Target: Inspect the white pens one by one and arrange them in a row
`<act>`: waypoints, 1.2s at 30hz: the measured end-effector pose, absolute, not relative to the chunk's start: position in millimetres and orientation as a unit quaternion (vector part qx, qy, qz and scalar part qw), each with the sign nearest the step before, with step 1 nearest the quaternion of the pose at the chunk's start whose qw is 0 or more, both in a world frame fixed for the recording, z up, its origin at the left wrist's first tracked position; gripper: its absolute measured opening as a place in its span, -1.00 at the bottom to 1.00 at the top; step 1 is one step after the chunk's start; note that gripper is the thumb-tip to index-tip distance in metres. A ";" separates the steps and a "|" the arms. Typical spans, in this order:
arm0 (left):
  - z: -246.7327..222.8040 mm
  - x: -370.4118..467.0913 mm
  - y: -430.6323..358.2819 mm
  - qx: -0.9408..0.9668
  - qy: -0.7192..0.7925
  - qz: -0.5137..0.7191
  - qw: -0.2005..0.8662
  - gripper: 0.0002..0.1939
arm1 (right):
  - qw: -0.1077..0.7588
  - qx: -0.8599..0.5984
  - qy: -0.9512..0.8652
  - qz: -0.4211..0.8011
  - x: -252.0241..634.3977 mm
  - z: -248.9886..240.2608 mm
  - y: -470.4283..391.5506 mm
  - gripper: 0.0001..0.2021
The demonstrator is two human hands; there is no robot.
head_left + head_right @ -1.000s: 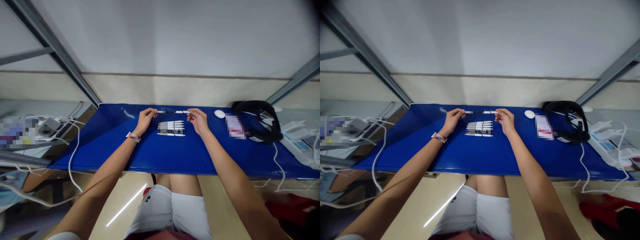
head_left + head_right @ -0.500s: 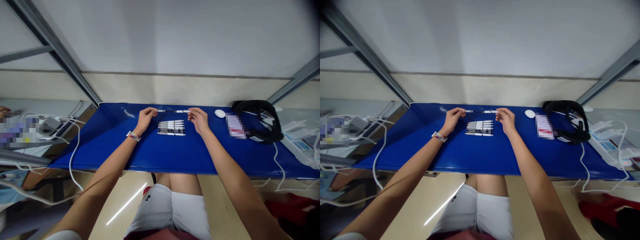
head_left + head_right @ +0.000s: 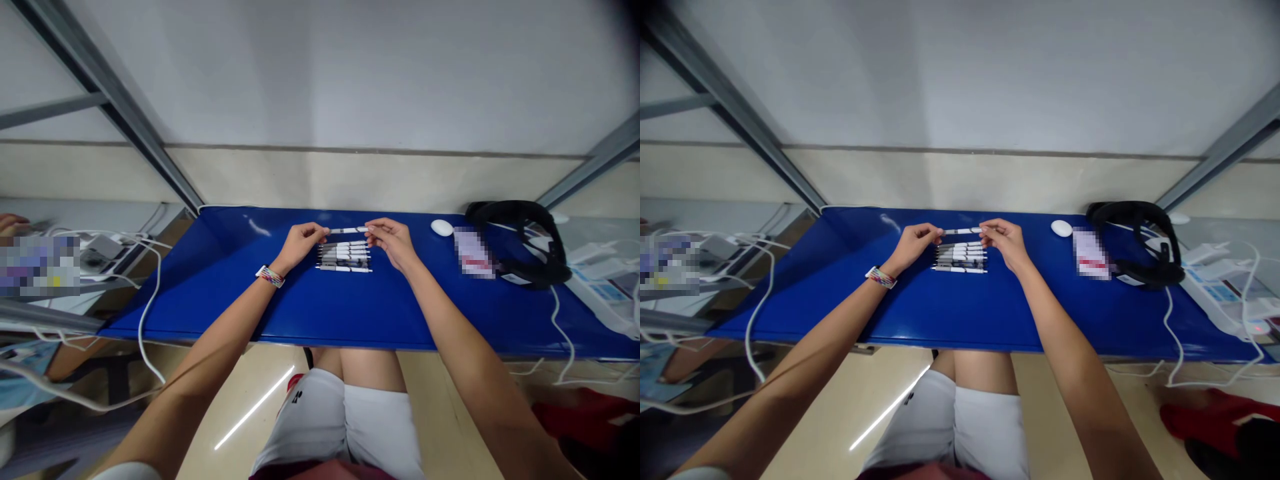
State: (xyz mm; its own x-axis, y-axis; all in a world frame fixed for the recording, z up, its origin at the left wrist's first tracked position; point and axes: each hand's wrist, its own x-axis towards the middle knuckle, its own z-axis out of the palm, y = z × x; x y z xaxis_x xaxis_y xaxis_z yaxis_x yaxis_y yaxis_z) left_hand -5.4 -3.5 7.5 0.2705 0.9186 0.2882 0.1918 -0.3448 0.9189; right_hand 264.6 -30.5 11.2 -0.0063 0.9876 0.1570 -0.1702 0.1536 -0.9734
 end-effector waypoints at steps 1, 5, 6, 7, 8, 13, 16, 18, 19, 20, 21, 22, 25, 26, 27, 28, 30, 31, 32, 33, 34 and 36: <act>8.1 -5.3 -4.0 0.693 0.407 0.445 0.395 -0.53 | 0.571 -0.408 -0.507 0.501 263.9 11.7 -31.2 -0.69; 9.4 -5.5 -4.0 0.704 0.407 0.445 0.374 -0.43 | 0.566 -0.406 -0.516 0.498 263.6 11.6 -30.9 -0.69; 9.3 -5.4 -3.9 0.705 0.400 0.449 0.376 -0.50 | 0.566 -0.410 -0.510 0.501 263.9 11.3 -30.5 -0.68; 9.1 -5.2 -3.8 0.703 0.390 0.455 0.382 -0.60 | 0.567 -0.414 -0.502 0.505 264.2 11.0 -30.1 -0.68; 8.6 -5.0 -3.7 0.701 0.379 0.461 0.391 -0.68 | 0.568 -0.417 -0.494 0.509 264.4 10.7 -29.7 -0.67; 4.5 -4.1 -1.6 0.682 0.346 0.475 0.435 -0.73 | 0.578 -0.418 -0.473 0.517 263.0 9.4 -28.9 -0.65; 3.5 -5.1 -0.4 0.697 0.337 0.481 0.410 -0.61 | 0.580 -0.420 -0.470 0.517 261.5 8.8 -29.0 -0.64; 3.7 -5.9 0.0 0.702 0.341 0.483 0.398 -0.58 | 0.578 -0.420 -0.472 0.516 260.8 8.3 -28.8 -0.64; 3.8 -6.2 0.2 0.700 0.346 0.479 0.402 -0.61 | 0.577 -0.421 -0.472 0.516 260.5 8.0 -28.7 -0.64; 3.7 -6.5 0.3 0.698 0.350 0.473 0.408 -0.64 | 0.577 -0.421 -0.472 0.516 260.2 7.8 -28.5 -0.64; 3.5 -6.7 0.5 0.697 0.351 0.469 0.413 -0.63 | 0.577 -0.421 -0.472 0.516 259.9 7.7 -28.3 -0.64; 3.1 -6.9 0.8 0.699 0.349 0.468 0.412 -0.60 | 0.578 -0.421 -0.471 0.517 259.5 7.6 -28.2 -0.65; 1.5 -6.8 1.4 0.701 0.345 0.478 0.401 -0.46 | 0.580 -0.418 -0.470 0.517 258.4 7.4 -28.3 -0.66; 1.2 -6.6 1.3 0.696 0.349 0.477 0.408 -0.52 | 0.580 -0.417 -0.470 0.518 258.2 7.3 -28.5 -0.66; 1.1 -6.4 1.1 0.690 0.354 0.473 0.419 -0.59 | 0.578 -0.417 -0.471 0.519 258.0 7.2 -28.6 -0.66; 1.4 -6.2 0.7 0.684 0.358 0.468 0.429 -0.63 | 0.577 -0.418 -0.472 0.519 258.0 6.9 -28.8 -0.67; 2.8 -5.9 -0.2 0.685 0.358 0.468 0.429 -0.60 | 0.578 -0.418 -0.472 0.518 258.1 6.3 -28.8 -0.67; 3.8 -5.8 -0.6 0.688 0.355 0.474 0.419 -0.54 | 0.579 -0.418 -0.472 0.517 258.3 6.1 -28.8 -0.67; 4.6 -5.8 -0.8 0.692 0.351 0.481 0.408 -0.48 | 0.582 -0.416 -0.471 0.516 258.4 5.8 -28.7 -0.67; 5.3 -5.9 -0.8 0.692 0.350 0.485 0.403 -0.48 | 0.583 -0.415 -0.470 0.516 258.4 5.7 -28.7 -0.68; 5.6 -6.0 -0.7 0.689 0.351 0.487 0.407 -0.53 | 0.584 -0.413 -0.470 0.517 258.2 5.7 -28.7 -0.68; 5.3 -6.3 -0.3 0.681 0.357 0.476 0.427 -0.62 | 0.582 -0.413 -0.470 0.520 257.7 6.0 -29.0 -0.67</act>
